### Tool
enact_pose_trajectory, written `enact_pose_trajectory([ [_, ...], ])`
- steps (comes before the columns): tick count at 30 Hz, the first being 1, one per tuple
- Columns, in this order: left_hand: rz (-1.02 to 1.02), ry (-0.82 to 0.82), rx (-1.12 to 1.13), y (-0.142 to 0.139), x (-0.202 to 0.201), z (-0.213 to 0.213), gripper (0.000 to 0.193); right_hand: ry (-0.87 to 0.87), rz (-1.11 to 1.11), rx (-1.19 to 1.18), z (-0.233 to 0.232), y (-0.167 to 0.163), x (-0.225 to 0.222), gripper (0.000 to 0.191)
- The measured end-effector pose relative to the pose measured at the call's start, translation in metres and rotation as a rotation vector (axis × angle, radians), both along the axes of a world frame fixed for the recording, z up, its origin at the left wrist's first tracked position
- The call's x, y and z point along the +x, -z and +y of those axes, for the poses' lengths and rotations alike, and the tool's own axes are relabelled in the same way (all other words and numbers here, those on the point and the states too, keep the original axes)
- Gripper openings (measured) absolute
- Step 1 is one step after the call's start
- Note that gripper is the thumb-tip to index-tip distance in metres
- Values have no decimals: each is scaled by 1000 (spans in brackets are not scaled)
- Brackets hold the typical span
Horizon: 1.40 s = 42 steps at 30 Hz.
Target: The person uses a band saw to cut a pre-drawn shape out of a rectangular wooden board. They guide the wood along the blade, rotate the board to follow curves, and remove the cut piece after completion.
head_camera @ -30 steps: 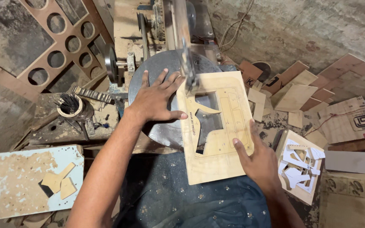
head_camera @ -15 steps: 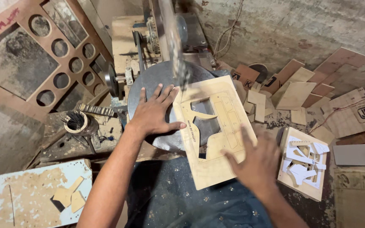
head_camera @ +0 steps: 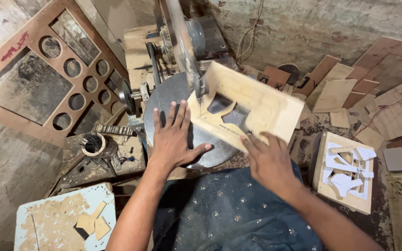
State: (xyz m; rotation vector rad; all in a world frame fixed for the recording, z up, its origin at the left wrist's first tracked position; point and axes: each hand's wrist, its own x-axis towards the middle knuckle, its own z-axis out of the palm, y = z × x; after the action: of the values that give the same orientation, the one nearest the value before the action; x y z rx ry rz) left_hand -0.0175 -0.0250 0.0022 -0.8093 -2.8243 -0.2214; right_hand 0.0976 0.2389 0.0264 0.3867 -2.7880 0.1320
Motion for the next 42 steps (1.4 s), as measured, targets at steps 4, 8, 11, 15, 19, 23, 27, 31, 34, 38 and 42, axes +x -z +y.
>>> enact_pose_trajectory([
  [4, 7, -8, -31, 2, 10, -3, 126, 20, -29, 72, 17, 3, -24, 57],
  [8, 59, -26, -63, 3, 17, 1, 129, 10, 3, 26, 30, 8, -42, 56],
  [11, 12, -52, -139, 3, 22, 5, 132, 74, -22, 44, 32, 13, -54, 56],
  [15, -14, -65, -132, 2, 29, 7, 134, 125, -101, 30, 15, 22, -75, 61],
  [19, 39, -52, -84, 1, 40, 11, 132, 189, -151, -49, -8, 29, -91, 76],
  [23, 42, -63, -19, -2, 49, 16, 129, 201, -153, -108, -17, 26, -105, 70],
  [27, 58, -59, 21, -5, 57, 22, 129, 119, -55, -147, -14, 24, -120, 64],
  [31, 54, -72, 52, -7, 64, 30, 132, 38, -48, -154, -6, 27, -132, 58],
  [34, 4, -106, 8, -8, 69, 37, 135, -27, -32, -166, -1, 29, -136, 61],
  [38, -8, -116, -24, -13, 74, 43, 134, -43, -39, -117, -2, 26, -134, 59],
  [42, -22, -140, -83, -18, 86, 47, 131, -66, -33, -136, 1, 28, -128, 53],
])
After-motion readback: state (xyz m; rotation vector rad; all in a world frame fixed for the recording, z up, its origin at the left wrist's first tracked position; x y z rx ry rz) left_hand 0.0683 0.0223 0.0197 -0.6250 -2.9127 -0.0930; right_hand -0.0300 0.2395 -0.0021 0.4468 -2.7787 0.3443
